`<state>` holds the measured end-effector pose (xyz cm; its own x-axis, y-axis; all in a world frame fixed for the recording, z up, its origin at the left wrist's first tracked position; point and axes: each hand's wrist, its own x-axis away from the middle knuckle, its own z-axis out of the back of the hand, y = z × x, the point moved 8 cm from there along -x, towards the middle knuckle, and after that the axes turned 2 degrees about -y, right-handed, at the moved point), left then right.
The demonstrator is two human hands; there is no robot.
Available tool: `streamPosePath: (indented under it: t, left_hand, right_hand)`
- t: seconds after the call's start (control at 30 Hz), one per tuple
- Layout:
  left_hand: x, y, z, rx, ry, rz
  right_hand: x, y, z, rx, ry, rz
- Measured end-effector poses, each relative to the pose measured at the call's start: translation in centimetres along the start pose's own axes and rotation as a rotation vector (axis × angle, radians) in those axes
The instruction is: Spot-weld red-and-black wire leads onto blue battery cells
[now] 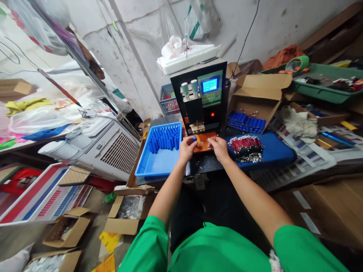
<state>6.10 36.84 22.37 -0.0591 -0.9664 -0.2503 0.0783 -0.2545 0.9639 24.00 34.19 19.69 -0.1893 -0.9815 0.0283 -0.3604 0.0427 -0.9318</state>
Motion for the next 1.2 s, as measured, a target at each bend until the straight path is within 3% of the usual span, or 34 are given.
streamPosePath:
  t: [0.1, 0.2, 0.47, 0.73, 1.2]
  left_hand:
    - [-0.4, -0.2, -2.4, -0.061, -0.036, -0.024]
    - [-0.7, -0.1, -3.2, -0.119, -0.019, -0.056]
    - [-0.4, 0.2, -3.3, -0.126, -0.011, -0.116]
    - [-0.4, 0.5, -3.1, -0.133, 0.047, -0.105]
    - [-0.4, 0.1, -2.9, -0.057, 0.049, -0.111]
  right_hand:
    - [-0.4, -0.6, 1.2, 0.055, 0.03, 0.027]
    - [-1.1, -1.3, 1.7, 0.094, 0.025, 0.058]
    - [-3.8, -1.3, -0.5, 0.16, -0.066, 0.126]
    - [-4.7, -1.0, -2.6, 0.121, -0.101, 0.093]
    - [-5.4, -0.9, -3.1, 0.364, -0.109, 0.209]
